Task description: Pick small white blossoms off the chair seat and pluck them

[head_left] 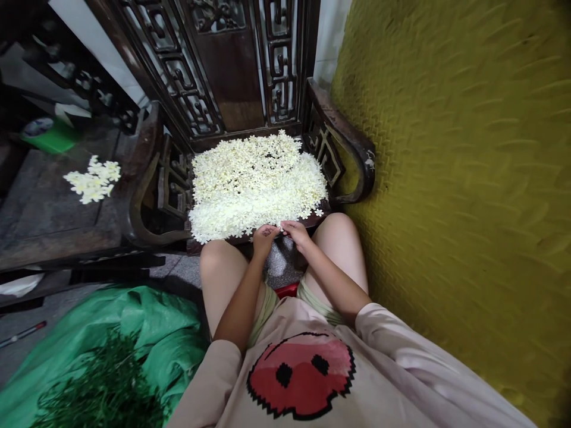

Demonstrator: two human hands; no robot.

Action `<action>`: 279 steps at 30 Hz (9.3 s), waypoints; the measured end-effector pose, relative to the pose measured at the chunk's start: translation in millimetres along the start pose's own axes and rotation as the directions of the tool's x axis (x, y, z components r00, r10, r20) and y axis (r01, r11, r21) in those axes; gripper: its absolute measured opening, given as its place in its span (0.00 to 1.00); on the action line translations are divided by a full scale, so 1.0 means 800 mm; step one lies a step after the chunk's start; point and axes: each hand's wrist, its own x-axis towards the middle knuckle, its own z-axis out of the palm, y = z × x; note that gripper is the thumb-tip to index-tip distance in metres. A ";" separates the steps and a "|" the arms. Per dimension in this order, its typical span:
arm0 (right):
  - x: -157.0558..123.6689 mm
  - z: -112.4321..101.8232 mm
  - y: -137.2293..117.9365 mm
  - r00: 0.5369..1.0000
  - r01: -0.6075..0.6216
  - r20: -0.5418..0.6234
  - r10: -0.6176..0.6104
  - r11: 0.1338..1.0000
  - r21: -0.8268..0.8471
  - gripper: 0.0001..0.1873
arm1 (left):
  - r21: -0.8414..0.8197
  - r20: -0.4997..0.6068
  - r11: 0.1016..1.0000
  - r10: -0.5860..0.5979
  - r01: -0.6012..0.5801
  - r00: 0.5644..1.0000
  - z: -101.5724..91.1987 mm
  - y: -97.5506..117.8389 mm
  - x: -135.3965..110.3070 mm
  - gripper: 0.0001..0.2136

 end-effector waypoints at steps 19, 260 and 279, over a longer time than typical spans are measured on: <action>0.003 0.000 0.005 1.000 0.007 0.003 -0.007 0.998 -0.068 0.13 | 0.073 0.003 0.997 -0.030 0.029 1.000 0.000 -0.010 0.006 0.07; 0.006 -0.003 0.013 0.995 -0.089 0.036 0.089 0.996 0.009 0.16 | 0.334 -0.079 0.921 0.238 -0.200 0.968 -0.035 0.011 0.014 0.11; 0.003 -0.003 0.008 0.983 -0.145 0.123 0.135 0.987 0.074 0.15 | 0.296 0.099 0.909 0.277 -0.295 0.956 -0.021 0.008 0.004 0.07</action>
